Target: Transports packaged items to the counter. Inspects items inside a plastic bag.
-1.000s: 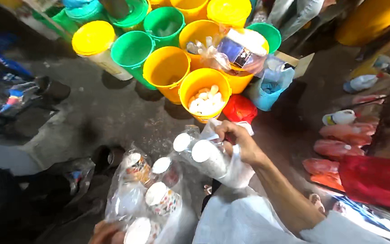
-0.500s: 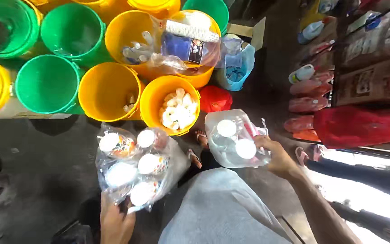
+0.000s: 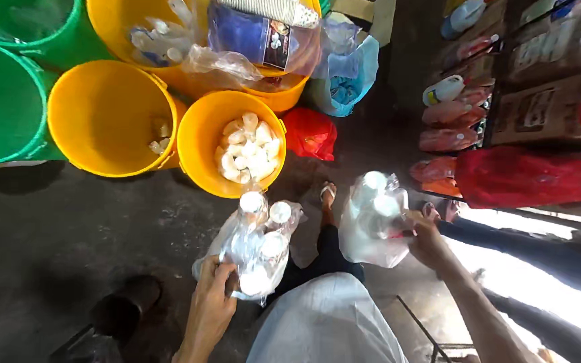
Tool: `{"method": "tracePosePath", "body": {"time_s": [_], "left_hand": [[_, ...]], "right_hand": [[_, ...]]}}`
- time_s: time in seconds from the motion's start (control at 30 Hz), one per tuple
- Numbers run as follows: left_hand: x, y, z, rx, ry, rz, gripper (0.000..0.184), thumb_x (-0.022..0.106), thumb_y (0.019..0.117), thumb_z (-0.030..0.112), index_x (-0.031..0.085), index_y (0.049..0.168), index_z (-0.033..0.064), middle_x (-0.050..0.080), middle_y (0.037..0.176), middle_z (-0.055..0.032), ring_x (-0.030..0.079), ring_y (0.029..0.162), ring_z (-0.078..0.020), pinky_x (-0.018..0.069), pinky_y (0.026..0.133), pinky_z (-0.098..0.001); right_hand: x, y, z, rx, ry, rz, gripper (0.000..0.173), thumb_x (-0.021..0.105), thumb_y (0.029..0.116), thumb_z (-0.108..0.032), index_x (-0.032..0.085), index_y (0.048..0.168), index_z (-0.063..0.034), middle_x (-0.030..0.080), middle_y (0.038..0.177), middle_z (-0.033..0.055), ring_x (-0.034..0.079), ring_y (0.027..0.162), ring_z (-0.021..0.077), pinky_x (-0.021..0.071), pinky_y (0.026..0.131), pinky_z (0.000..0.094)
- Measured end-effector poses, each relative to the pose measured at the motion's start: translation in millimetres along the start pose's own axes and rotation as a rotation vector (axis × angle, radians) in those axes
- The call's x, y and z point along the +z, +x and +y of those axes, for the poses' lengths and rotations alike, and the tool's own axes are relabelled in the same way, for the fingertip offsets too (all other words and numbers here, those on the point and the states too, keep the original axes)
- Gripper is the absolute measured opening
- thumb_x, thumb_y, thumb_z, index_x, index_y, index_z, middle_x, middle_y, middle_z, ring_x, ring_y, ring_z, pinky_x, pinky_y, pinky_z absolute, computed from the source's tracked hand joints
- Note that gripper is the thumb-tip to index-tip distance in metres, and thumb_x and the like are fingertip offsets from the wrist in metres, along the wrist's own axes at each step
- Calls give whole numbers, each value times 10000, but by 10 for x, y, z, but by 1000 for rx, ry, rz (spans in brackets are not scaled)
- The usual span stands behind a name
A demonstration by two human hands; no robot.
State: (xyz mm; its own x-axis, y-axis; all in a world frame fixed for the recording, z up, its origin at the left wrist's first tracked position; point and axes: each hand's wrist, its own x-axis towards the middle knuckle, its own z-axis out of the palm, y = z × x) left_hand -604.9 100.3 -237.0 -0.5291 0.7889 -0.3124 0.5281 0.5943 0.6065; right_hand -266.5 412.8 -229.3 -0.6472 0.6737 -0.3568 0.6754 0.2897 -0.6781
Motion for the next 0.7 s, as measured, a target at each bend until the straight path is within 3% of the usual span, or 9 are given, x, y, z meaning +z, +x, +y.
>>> {"method": "tracePosePath", "body": {"time_s": [0.1, 0.2, 0.27, 0.37, 0.43, 0.6, 0.7], "left_hand": [[284, 45, 164, -81, 101, -109, 360, 712, 690, -70, 681, 1048, -79, 590, 1218, -330, 647, 1041, -480, 573, 804, -592], [758, 33, 237, -209, 157, -211, 318, 748, 764, -25, 699, 1074, -77, 571, 1248, -369, 621, 1098, -521, 559, 844, -623], [1127, 30, 178, -286, 176, -218, 323, 751, 781, 3, 703, 1089, -80, 549, 1282, -398, 612, 1118, -543, 554, 853, -637], [1691, 185, 20, -385, 219, -239, 368, 729, 811, 14, 688, 1169, -60, 530, 1340, -391, 589, 1183, -540, 531, 913, -649], [2020, 277, -83, -420, 238, -261, 405, 738, 791, 19, 678, 1182, -65, 543, 1312, -383, 598, 1162, -534, 540, 887, -643], [2671, 441, -297, -594, 180, -304, 444, 764, 800, 42, 646, 1191, -135, 461, 1401, -425, 575, 1203, -553, 519, 952, -628], [3046, 436, -415, -605, 112, -269, 478, 750, 804, 46, 630, 1227, -143, 481, 1377, -438, 552, 1228, -571, 493, 985, -643]], "right_hand": [[268, 491, 532, -214, -57, -241, 385, 722, 692, 87, 750, 1072, 28, 721, 1147, 205, 666, 1115, 391, 487, 1002, 597], [673, 1046, 1222, -461, -148, -445, 302, 746, 736, 22, 747, 1015, -94, 714, 1001, 133, 690, 978, 345, 531, 884, 599], [1009, 1403, 1626, -558, -180, -545, 296, 745, 773, 26, 756, 1020, -137, 709, 989, 122, 686, 972, 342, 520, 907, 604], [1561, 2059, 2065, -652, -292, -754, 294, 681, 895, -3, 755, 1134, -158, 688, 1160, 168, 629, 1137, 404, 413, 1006, 680], [1955, 2525, 2299, -704, -364, -881, 315, 634, 919, 34, 737, 1164, -135, 658, 1245, 193, 587, 1210, 436, 387, 1033, 698], [2851, 3680, 2608, -821, -579, -1076, 314, 567, 967, 43, 702, 1229, -67, 631, 1292, 194, 553, 1253, 412, 369, 1069, 634], [3120, 4106, 2396, -867, -606, -1088, 394, 513, 1041, -57, 593, 1423, -107, 645, 1312, 186, 576, 1247, 386, 360, 1086, 600]]}}
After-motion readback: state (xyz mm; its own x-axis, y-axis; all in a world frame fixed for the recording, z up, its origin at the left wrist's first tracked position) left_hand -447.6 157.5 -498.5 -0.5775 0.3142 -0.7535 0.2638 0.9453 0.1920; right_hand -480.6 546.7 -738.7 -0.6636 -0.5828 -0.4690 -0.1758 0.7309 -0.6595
